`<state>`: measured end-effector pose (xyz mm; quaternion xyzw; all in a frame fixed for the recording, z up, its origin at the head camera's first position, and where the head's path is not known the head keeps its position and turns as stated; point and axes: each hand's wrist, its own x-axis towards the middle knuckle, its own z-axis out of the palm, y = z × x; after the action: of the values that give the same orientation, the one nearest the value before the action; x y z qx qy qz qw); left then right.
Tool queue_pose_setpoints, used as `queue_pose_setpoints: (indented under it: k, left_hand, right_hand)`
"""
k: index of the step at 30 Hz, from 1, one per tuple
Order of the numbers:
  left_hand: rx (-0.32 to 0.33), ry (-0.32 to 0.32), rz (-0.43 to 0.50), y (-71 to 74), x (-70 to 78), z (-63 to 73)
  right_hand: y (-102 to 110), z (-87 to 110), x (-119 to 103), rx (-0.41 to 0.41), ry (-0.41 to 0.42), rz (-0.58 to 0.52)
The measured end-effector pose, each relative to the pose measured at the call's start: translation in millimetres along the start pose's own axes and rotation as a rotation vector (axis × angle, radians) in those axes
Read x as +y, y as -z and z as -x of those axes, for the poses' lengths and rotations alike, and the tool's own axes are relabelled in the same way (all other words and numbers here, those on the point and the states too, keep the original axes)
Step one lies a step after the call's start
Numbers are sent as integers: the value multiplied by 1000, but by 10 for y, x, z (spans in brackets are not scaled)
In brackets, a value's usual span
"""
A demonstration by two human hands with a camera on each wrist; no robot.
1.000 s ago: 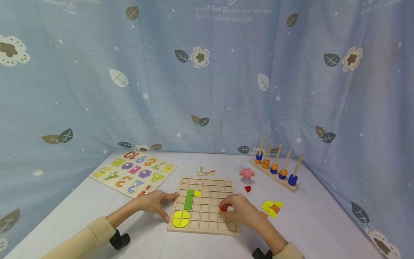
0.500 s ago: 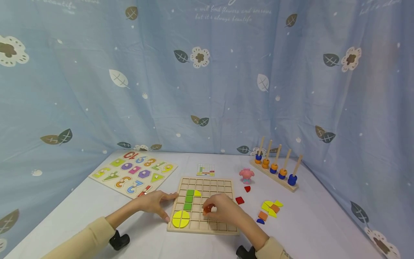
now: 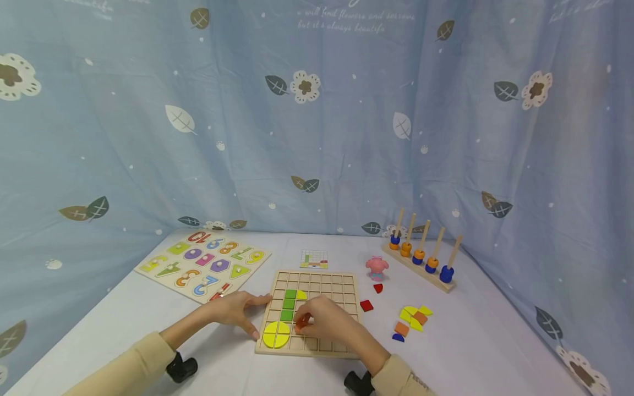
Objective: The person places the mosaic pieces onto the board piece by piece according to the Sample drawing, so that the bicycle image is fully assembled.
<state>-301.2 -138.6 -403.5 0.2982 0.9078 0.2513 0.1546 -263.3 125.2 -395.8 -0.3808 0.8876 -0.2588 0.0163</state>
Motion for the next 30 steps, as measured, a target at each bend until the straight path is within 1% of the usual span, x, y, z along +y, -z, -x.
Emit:
queue_pose_setpoints:
  k: [5, 11, 16, 23, 30]
  left_hand:
    - [2, -11, -10, 2, -9, -4]
    - [3, -24, -4, 12, 4, 0]
    - [2, -28, -1, 17, 11, 1]
    - [0, -12, 4, 14, 18, 8]
    - [-6, -17, 5, 8, 3, -4]
  right_hand:
    - [-41, -64, -25, -23, -41, 4]
    - [-76, -97, -28, -21, -71, 16]
    - [-73, -81, -47, -25, -62, 18]
    - [-62, -45, -55, -26, -33, 16]
    - [-31, 1, -50, -25, -52, 25]
